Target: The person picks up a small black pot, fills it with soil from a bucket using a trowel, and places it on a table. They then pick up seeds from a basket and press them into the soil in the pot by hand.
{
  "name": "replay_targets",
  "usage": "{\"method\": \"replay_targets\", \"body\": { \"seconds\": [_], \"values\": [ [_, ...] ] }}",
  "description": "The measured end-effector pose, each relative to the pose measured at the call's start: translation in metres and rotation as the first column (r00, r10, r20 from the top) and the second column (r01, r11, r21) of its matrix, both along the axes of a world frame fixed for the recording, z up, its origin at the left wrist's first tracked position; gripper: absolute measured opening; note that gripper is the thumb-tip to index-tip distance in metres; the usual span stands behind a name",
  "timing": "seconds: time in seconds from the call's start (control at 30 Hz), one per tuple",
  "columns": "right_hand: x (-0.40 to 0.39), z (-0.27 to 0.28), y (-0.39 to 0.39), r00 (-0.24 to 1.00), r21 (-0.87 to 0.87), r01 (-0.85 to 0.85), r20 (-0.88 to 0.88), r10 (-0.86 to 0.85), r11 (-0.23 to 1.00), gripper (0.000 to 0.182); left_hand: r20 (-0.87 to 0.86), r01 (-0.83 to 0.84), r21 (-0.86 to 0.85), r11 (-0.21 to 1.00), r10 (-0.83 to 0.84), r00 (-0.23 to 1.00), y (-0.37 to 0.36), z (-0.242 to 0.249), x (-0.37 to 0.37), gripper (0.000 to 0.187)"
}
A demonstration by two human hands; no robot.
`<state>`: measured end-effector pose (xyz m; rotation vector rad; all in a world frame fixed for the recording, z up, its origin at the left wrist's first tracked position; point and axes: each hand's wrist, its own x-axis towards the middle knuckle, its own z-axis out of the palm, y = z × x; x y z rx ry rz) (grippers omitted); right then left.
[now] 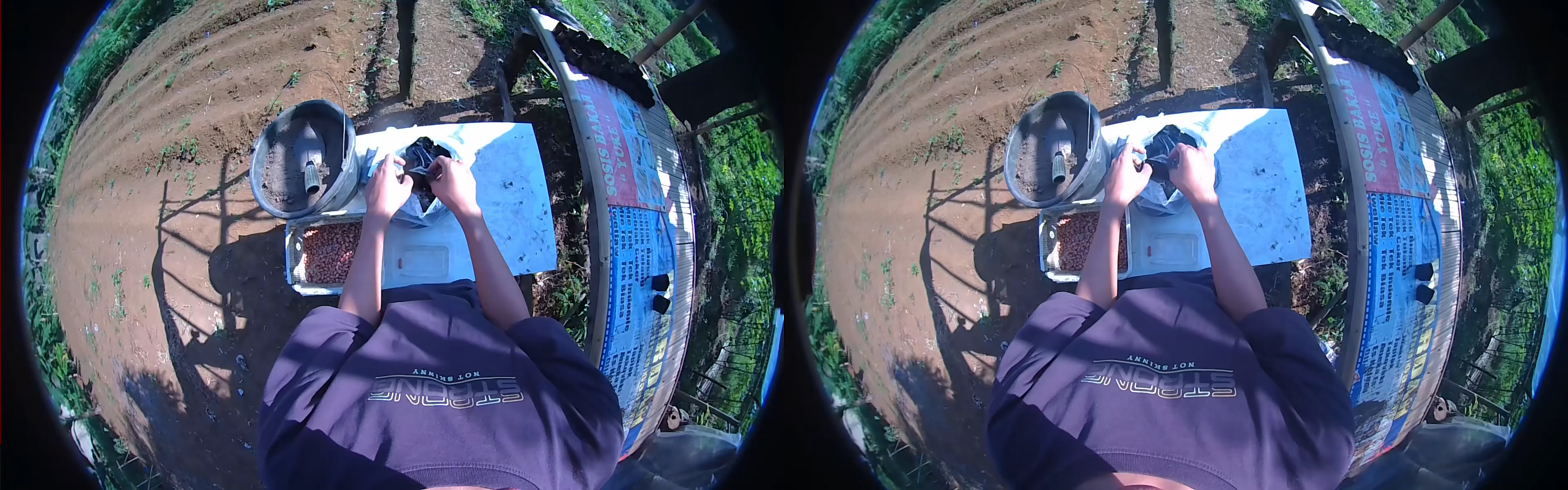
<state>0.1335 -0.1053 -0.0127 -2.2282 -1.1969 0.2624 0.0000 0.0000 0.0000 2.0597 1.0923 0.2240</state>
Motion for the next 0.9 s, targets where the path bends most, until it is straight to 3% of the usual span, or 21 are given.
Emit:
{"method": "replay_targets", "body": {
  "seconds": [0.07,0.17,0.27,0.37,0.47,0.57,0.67,0.77,0.8,0.9],
  "values": [
    [0.0,-0.003,0.0,1.0,0.062,0.027,0.008,-0.028,0.998,0.021,0.173,-0.051,0.042,0.998,0.043,0.984,-0.004,-0.011,0.002,0.047],
    [0.0,0.012,0.0,0.999,0.059,0.001,-0.037,0.002,0.998,0.018,0.081,-0.064,0.007,0.998,0.063,0.995,-0.003,-0.016,0.003,0.054],
    [-0.001,0.015,0.004,0.997,0.024,0.044,-0.064,-0.042,0.999,0.02,-0.004,-0.081,0.081,0.993,0.081,0.997,0.0,-0.025,0.0,0.058],
    [-0.002,0.012,0.009,0.984,-0.021,0.123,-0.13,-0.125,0.992,0.024,0.053,-0.056,-0.005,0.998,0.056,0.997,-0.001,-0.022,-0.002,0.061],
    [-0.008,0.01,0.008,0.99,0.045,0.022,0.14,-0.028,0.999,0.027,0.069,0.031,-0.001,1.0,-0.031,0.997,0.006,-0.03,0.0,0.062],
    [-0.01,-0.002,0.014,0.965,0.026,-0.014,0.262,0.007,1.0,0.028,0.07,0.025,-0.031,0.999,-0.023,0.997,0.003,-0.01,-0.001,0.063],
    [-0.008,-0.004,0.016,0.985,-0.003,-0.021,0.169,0.021,1.0,0.025,0.001,-0.021,0.011,1.0,0.021,1.0,0.002,-0.004,-0.004,0.061],
    [-0.008,0.0,0.018,0.995,-0.063,0.072,0.074,-0.067,0.995,0.023,-0.003,-0.081,0.155,0.985,0.082,0.997,0.008,-0.023,-0.006,0.067],
    [-0.007,0.001,0.018,0.995,-0.014,0.089,0.046,-0.089,0.996,0.016,0.057,-0.087,0.142,0.986,0.08,0.995,0.008,-0.023,-0.008,0.066],
    [-0.003,0.007,0.014,0.976,0.015,0.138,-0.173,-0.133,0.99,0.026,0.192,-0.112,0.083,0.99,0.095,0.977,0.006,-0.02,-0.012,0.064]
  ]
}}
